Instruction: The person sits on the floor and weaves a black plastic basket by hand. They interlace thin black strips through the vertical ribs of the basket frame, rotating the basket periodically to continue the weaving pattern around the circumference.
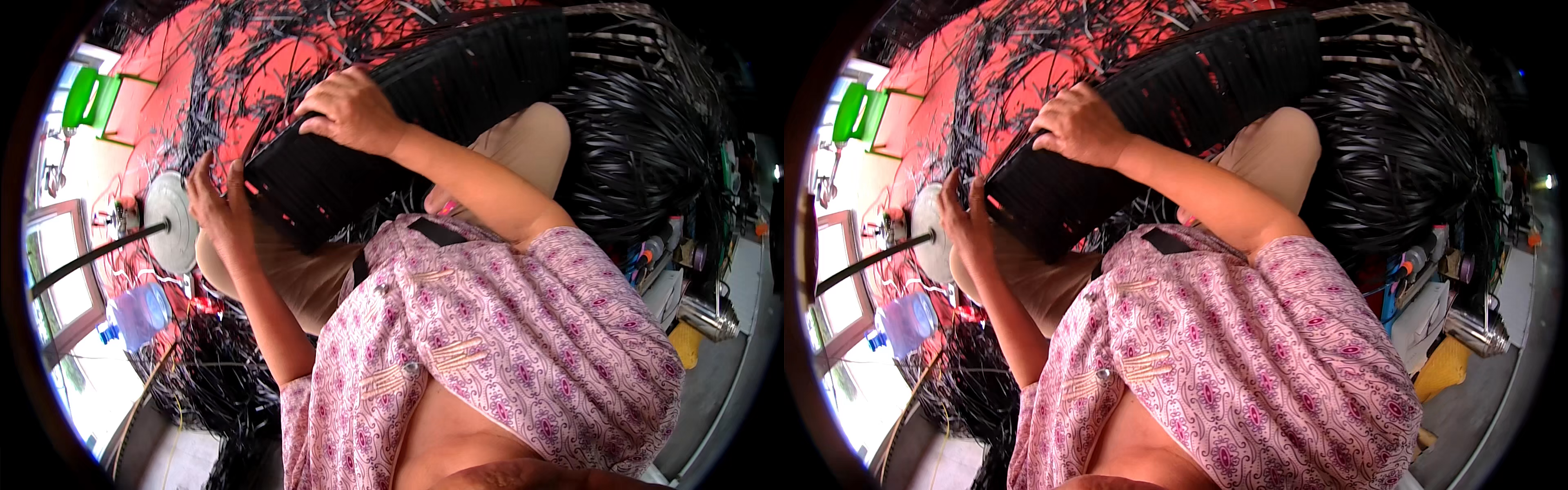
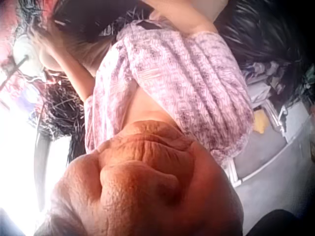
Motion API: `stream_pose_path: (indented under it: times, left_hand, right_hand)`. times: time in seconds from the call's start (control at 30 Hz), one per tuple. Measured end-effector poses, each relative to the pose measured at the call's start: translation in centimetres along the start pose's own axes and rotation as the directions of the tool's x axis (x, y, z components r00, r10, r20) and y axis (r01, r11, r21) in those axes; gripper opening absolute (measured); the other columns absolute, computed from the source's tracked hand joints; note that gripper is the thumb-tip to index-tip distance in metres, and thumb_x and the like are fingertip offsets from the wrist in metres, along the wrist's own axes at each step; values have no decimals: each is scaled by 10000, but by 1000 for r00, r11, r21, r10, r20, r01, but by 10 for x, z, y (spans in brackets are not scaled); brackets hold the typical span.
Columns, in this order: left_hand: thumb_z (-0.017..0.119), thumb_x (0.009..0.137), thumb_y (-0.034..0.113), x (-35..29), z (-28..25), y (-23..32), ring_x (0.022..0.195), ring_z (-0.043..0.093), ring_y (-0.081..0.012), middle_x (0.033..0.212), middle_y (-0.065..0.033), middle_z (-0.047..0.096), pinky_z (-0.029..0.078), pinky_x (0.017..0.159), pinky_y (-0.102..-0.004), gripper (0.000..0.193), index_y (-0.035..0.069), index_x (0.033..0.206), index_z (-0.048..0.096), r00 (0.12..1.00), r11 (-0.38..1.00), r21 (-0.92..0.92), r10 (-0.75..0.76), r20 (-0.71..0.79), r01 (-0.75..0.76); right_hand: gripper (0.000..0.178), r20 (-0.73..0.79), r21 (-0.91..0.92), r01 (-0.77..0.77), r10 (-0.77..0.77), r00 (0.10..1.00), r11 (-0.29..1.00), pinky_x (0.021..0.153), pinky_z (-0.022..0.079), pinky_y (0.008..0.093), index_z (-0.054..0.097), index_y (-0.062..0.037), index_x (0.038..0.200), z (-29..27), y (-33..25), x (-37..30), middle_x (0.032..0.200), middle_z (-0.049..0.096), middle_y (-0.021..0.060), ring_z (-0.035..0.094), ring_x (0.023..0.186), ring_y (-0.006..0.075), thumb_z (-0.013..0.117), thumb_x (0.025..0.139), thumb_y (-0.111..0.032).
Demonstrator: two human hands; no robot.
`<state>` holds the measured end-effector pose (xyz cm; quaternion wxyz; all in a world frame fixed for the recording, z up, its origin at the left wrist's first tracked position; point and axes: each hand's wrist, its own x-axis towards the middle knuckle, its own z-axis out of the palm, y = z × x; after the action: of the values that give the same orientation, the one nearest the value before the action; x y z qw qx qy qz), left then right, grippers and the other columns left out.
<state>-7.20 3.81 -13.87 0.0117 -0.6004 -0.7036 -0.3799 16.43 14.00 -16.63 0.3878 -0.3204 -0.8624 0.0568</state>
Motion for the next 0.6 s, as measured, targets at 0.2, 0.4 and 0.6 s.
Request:
stream_pose_path:
  times: [0.2, 0.4, 0.6]
  left_hand:
    - [470, 1005, 468, 14, 48, -2, 912, 612, -323, 876, -95, 683, 441, 817, -445, 472, 85, 889, 720, 999, 959, 284, -12, 32, 3]
    - [438, 1018, 483, 26, 51, -14, 861, 604, -333, 829, -118, 663, 434, 774, -447, 528, 58, 846, 699, 998, 953, 303, -36, 45, 21]
    - [447, 1014, 487, 49, 55, -21, 833, 606, -362, 797, -163, 650, 435, 750, -471, 538, 40, 837, 690, 997, 968, 252, -36, 73, 16]
  right_hand:
    - [331, -233, -8, -1, -1, 972, 1000, 935, 440, 392, 670, -105, 1029, -27, 16, 13, 1079, 669, 56, 619, 1027, 267, 712, 856, -384]
    - [406, -629, -249, -508, 261, 732, 825, 918, 434, 482, 615, -12, 1114, -131, 166, -49, 1076, 635, 186, 582, 1013, 382, 713, 809, -261]
    - [576, -507, -229, -897, 740, 442, 378, 1013, 425, 493, 603, -11, 1278, -225, 306, -163, 1278, 606, 236, 538, 1214, 412, 593, 911, -454]
